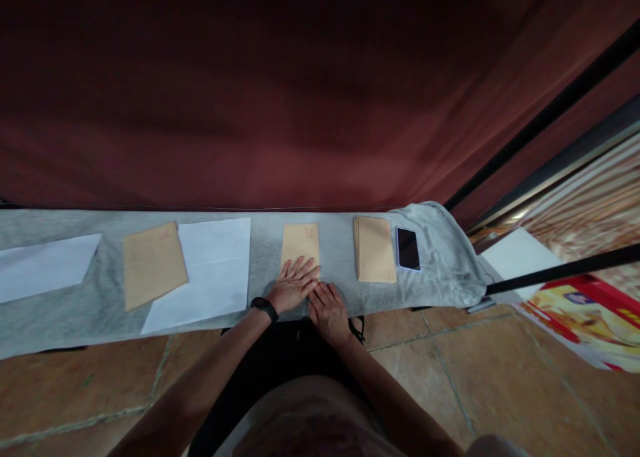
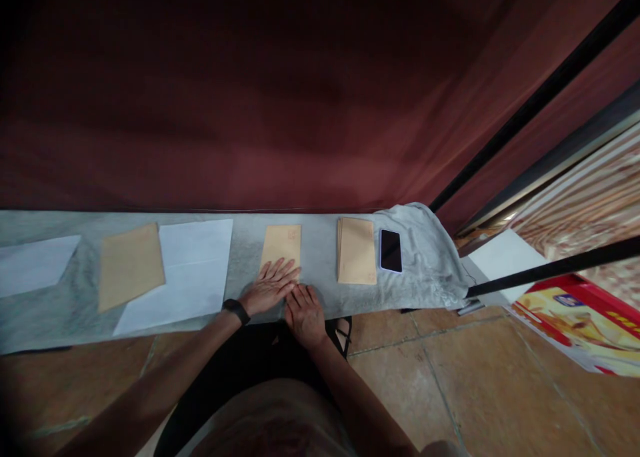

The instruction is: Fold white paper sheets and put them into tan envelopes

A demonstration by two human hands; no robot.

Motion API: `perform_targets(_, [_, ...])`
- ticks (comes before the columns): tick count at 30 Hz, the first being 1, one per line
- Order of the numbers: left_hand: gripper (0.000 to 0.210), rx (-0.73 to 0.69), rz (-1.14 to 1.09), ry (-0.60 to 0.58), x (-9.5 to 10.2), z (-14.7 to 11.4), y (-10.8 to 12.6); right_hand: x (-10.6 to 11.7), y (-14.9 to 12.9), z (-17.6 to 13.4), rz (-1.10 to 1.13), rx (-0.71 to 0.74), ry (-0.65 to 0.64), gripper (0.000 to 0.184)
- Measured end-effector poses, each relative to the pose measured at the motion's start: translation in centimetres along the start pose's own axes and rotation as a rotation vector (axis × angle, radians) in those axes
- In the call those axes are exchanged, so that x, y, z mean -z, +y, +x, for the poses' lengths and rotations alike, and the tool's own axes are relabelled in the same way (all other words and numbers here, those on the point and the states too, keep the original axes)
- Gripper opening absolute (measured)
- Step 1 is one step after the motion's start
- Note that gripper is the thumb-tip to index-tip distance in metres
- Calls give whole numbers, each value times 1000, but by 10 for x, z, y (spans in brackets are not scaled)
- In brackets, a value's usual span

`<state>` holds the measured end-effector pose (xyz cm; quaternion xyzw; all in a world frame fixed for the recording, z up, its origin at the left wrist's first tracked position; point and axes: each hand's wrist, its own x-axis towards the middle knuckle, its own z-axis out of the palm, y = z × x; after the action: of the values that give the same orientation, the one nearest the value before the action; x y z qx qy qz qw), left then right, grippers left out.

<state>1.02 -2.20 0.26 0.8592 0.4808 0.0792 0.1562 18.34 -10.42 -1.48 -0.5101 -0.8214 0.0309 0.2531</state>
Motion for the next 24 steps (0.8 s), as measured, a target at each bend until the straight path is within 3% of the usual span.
perform_targets(6, [51, 22, 24, 133, -7, -28, 2, 1, 0, 0, -15, -2, -35, 39])
perform_targets(13, [56, 276, 33, 376, -15, -49, -6, 0, 0, 0, -24, -12, -43, 45])
perform_targets(19, [55, 395, -33, 514, -19, -48, 4, -1, -2, -1, -20, -23, -20, 45])
perform_targets(24, [74, 519, -259, 601, -13, -35, 2, -5, -5, -1, -24, -51, -24, 47])
